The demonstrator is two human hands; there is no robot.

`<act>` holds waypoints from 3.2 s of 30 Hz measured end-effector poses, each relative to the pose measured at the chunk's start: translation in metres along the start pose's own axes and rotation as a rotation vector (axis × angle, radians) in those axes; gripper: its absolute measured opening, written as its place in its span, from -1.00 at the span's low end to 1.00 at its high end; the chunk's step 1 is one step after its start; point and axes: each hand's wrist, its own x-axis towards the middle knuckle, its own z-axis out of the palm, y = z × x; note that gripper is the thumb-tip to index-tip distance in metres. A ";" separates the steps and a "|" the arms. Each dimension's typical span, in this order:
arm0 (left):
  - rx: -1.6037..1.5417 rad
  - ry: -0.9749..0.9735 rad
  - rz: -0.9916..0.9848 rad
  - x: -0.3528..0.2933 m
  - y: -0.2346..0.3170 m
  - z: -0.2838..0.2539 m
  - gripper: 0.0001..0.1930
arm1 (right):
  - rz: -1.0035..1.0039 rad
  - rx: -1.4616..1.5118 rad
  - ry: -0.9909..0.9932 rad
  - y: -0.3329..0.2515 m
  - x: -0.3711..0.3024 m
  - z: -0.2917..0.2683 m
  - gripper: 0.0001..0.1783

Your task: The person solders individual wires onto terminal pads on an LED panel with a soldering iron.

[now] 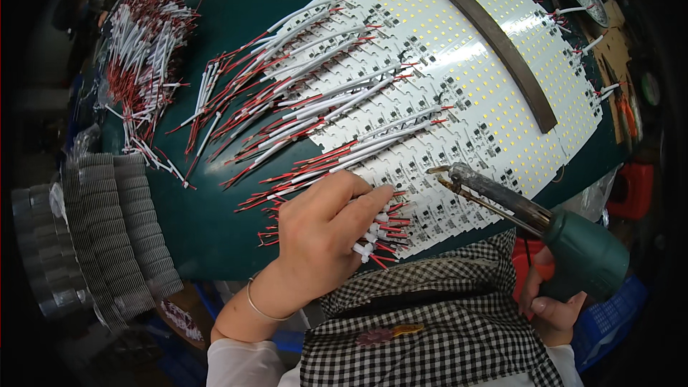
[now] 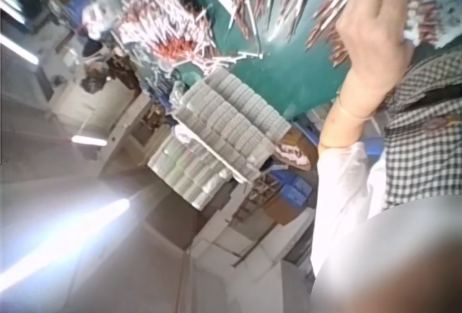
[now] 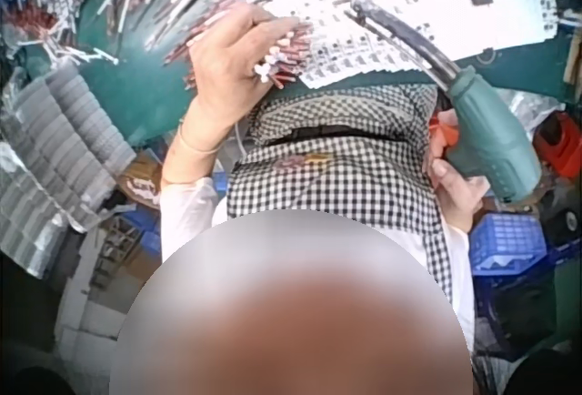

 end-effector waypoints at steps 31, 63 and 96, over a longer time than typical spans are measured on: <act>0.263 0.052 0.080 -0.005 0.004 0.010 -0.69 | 0.103 -0.485 -0.198 0.011 -0.001 -0.011 -0.28; -0.036 -0.033 0.120 0.001 -0.012 0.009 -0.71 | 0.279 -0.167 0.072 0.003 -0.025 -0.007 -0.27; 0.030 -0.100 0.130 0.001 -0.005 -0.001 -0.62 | -0.038 0.029 0.024 -0.005 0.000 0.008 -0.32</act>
